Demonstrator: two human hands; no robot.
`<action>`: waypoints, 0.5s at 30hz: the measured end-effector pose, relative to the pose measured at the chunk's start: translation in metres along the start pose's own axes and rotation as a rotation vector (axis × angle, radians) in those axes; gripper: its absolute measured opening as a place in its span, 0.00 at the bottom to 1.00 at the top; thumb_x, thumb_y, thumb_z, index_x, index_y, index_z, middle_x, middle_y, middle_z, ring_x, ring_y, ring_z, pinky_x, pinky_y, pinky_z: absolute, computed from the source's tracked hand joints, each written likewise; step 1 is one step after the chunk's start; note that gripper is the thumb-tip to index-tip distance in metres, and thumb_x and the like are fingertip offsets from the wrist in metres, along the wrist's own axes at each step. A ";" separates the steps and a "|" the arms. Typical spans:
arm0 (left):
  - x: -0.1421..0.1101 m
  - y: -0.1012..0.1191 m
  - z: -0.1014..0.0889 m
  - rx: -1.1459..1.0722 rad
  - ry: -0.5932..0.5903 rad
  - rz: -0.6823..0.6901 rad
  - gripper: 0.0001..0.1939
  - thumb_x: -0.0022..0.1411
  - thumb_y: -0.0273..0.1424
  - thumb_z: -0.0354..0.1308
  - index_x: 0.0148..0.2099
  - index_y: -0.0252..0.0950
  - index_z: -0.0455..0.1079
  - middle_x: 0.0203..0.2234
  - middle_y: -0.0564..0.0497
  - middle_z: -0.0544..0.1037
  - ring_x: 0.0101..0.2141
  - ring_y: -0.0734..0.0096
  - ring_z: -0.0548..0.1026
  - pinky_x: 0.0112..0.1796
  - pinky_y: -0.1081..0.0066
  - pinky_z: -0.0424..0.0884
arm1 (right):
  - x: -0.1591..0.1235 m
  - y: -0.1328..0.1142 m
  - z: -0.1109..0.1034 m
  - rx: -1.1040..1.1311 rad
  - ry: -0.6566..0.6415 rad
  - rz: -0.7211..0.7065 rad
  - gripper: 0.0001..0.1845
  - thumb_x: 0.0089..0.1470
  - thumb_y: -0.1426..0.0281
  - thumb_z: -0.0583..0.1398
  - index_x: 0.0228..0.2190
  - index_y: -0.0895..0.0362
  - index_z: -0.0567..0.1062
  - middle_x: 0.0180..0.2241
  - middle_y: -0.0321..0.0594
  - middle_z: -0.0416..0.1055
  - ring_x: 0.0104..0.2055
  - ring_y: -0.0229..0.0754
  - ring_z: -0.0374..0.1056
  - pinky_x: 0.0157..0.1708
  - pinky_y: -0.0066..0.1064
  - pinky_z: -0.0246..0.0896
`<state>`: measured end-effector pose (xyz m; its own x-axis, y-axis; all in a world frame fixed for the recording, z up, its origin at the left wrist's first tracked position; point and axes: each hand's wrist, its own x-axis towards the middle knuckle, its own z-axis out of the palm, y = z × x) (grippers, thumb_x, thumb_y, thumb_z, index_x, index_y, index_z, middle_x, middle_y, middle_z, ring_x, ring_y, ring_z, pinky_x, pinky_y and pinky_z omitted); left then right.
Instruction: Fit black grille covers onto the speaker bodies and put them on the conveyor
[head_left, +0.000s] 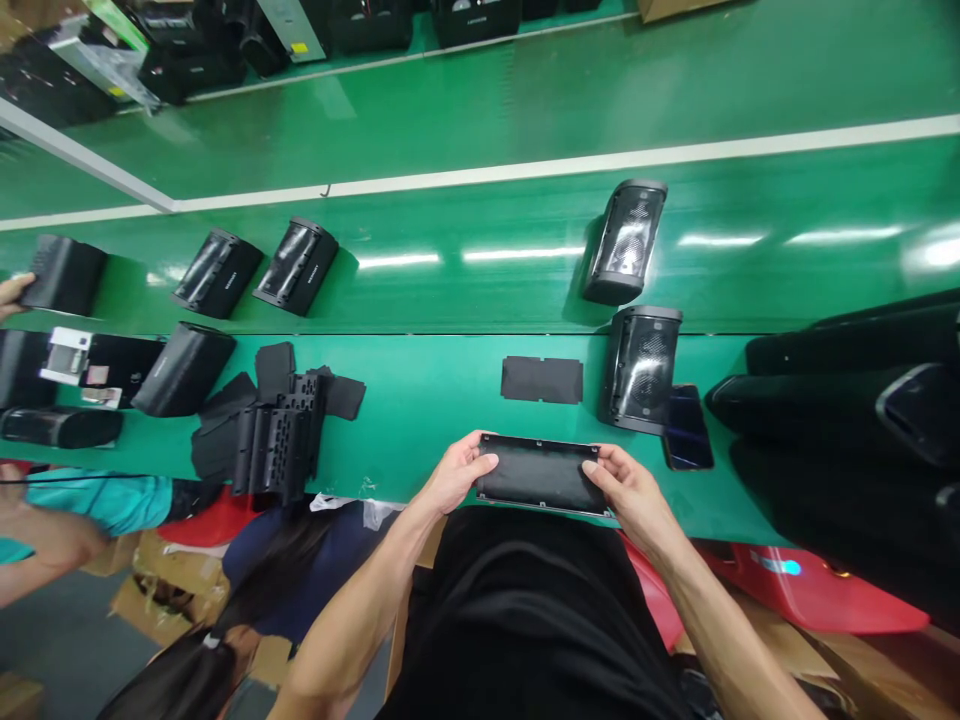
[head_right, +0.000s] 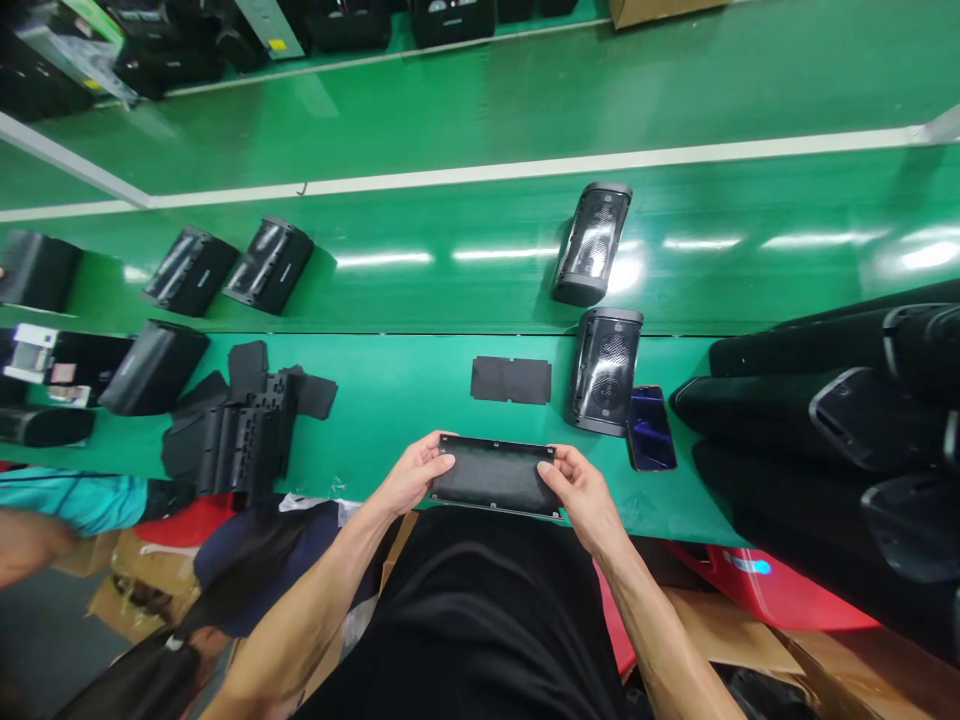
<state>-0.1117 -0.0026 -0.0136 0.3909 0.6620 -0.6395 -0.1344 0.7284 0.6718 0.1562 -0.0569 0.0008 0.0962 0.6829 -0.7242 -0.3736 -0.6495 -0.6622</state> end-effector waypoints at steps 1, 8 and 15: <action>-0.001 0.000 0.001 -0.016 0.004 -0.011 0.30 0.54 0.42 0.74 0.56 0.33 0.74 0.44 0.43 0.83 0.47 0.58 0.80 0.50 0.65 0.73 | 0.000 0.000 0.000 0.009 0.001 0.000 0.27 0.41 0.52 0.77 0.36 0.52 0.75 0.26 0.32 0.75 0.27 0.40 0.68 0.29 0.29 0.63; -0.003 0.003 0.007 -0.086 0.003 -0.079 0.30 0.51 0.35 0.72 0.56 0.36 0.74 0.39 0.47 0.82 0.37 0.67 0.80 0.39 0.72 0.73 | 0.003 0.005 -0.006 0.054 0.057 0.018 0.28 0.38 0.54 0.79 0.35 0.53 0.75 0.24 0.30 0.73 0.25 0.37 0.65 0.27 0.28 0.61; -0.003 0.000 0.005 -0.079 0.009 -0.084 0.30 0.54 0.41 0.71 0.57 0.37 0.73 0.35 0.50 0.80 0.32 0.70 0.77 0.36 0.72 0.73 | 0.001 0.007 -0.010 0.037 0.065 0.002 0.26 0.41 0.53 0.78 0.35 0.52 0.76 0.24 0.29 0.70 0.24 0.36 0.62 0.26 0.27 0.59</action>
<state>-0.1082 -0.0058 -0.0098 0.3960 0.5995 -0.6955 -0.1734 0.7927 0.5845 0.1631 -0.0638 -0.0063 0.1551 0.6575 -0.7373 -0.4079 -0.6372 -0.6540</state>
